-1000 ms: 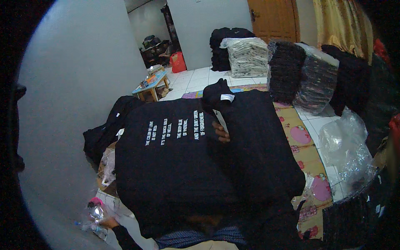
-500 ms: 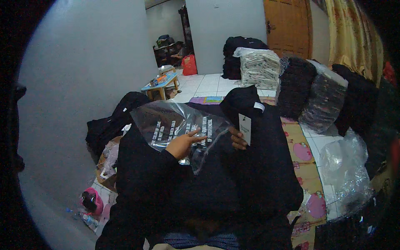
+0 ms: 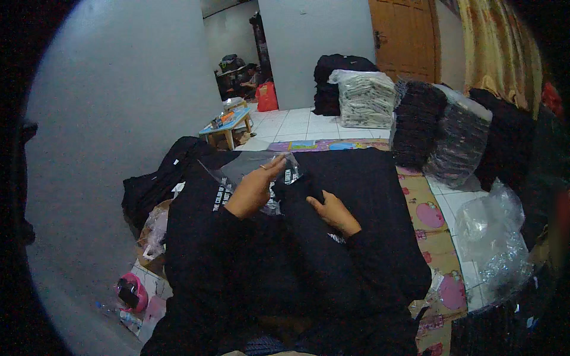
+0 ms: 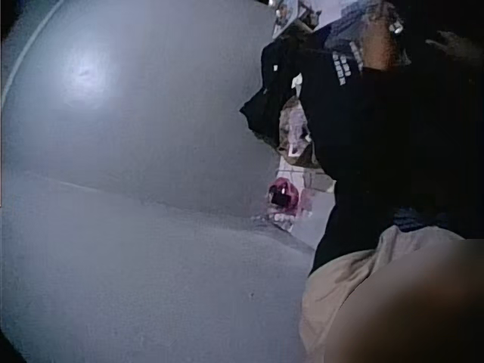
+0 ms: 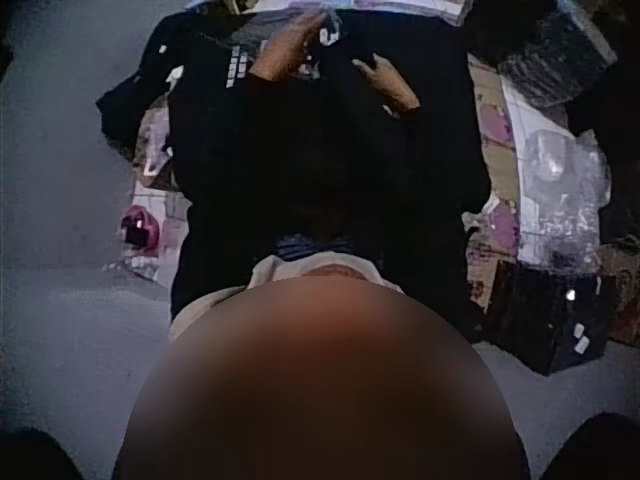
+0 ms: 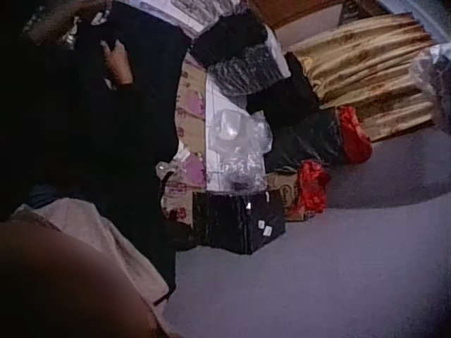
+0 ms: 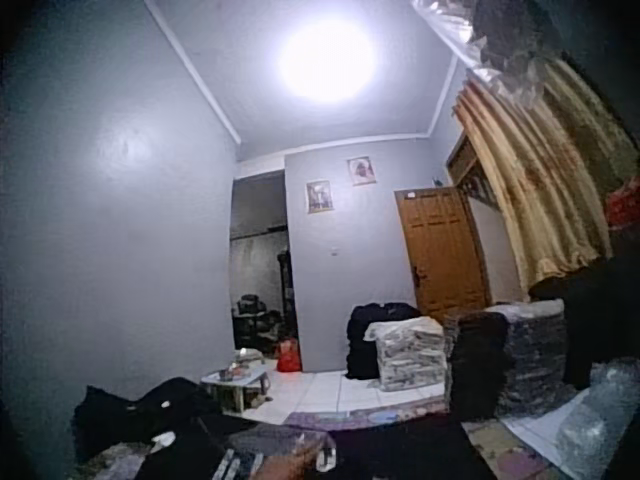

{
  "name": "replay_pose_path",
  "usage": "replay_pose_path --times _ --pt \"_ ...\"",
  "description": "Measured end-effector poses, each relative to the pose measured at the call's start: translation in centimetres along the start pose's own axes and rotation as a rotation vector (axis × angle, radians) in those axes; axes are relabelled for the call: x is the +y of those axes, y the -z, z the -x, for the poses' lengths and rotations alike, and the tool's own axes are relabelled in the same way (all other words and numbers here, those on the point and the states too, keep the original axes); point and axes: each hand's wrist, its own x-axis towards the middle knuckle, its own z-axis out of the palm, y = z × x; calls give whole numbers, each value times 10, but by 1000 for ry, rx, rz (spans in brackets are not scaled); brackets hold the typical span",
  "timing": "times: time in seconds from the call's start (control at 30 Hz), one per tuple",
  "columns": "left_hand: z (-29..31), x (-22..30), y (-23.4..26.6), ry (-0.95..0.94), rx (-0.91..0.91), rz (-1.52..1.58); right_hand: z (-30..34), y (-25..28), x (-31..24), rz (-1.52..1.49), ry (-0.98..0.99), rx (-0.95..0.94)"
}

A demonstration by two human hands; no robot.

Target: The person folds black t-shirts and places each one into a clear plastic bag, then sets the packaged items aside. The process is repeated for multiple shirts in a room with stacks of clothing and packaging materials.

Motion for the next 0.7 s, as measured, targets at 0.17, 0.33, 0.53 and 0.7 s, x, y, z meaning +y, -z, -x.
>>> replay_pose_path --times 0.17,0.33,0.53,0.7 --pt "-26 15 -34 103 -42 -260 18 8 -23 -471 243 -369" --pt "-31 11 -43 151 -35 -174 1 2 -1 -225 134 -112" --pt "11 83 -35 -328 32 -203 -1 -5 12 -125 452 45" --pt "54 122 -17 -489 275 -62 10 21 0 -275 142 265"
